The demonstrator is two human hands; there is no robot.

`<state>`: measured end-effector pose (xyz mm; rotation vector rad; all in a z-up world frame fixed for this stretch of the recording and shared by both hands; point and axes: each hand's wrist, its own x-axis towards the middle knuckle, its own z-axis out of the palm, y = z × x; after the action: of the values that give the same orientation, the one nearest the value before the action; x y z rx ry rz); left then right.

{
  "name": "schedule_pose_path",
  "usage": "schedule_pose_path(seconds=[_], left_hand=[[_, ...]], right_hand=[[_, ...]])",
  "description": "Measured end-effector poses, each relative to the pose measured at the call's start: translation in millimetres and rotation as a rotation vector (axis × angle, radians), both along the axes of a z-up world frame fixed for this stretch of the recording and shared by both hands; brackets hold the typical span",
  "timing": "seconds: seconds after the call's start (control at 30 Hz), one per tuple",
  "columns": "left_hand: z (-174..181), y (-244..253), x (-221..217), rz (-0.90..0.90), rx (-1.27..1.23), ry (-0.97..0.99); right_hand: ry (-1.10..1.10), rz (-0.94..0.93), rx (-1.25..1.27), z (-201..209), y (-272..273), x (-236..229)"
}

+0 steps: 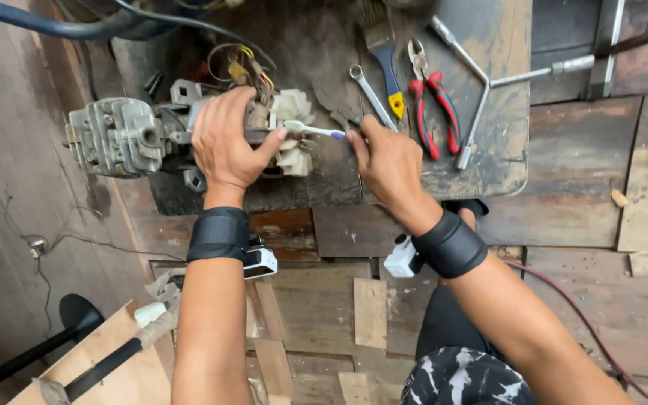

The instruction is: Cleaning and assembling an air compressor motor component using a toothbrush and various tools.

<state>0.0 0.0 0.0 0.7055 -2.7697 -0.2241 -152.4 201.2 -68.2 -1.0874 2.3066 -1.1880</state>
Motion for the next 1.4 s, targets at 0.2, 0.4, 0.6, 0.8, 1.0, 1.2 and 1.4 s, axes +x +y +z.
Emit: schedule_pose_path(seconds=[0.2,0.4,0.6,0.8,1.0,1.2,1.4], left_hand=[[0.8,1.0,-5.6,0.001,-0.023,0.020],[-2.0,0.5,-11.8,0.027,-0.042,0.104],[-12.4,5.1,-7.5,0.118,-0.034,0.232],[-17.3,9.3,-1.0,0.161,-0.045,0.218],[-17.9,8.8,-10.7,0.202,-0.042,0.224],[-30.4,14.8,-27.1,0.398,-0.023,0.208],[-32.7,18.1,-27.2,0.433,-0.059,0.205]], right_hand=[[0.002,0.026,-0.028,6.3,-9.6,-6.7],[-0.160,-0.012,0.026,19.2,10.3,-26.1],[-0.275,0.006,0.055,13.9,18.7,-13.3],[-0.134,0.032,-0.047,1.6,-8.9,19.9],[-0.163,0.082,0.125,19.2,-4.8,5.7],[-0.145,0.147,0.071,32.4,-16.7,-1.3],[-0.121,0.166,0.115,39.7,-22.3,-5.6]])
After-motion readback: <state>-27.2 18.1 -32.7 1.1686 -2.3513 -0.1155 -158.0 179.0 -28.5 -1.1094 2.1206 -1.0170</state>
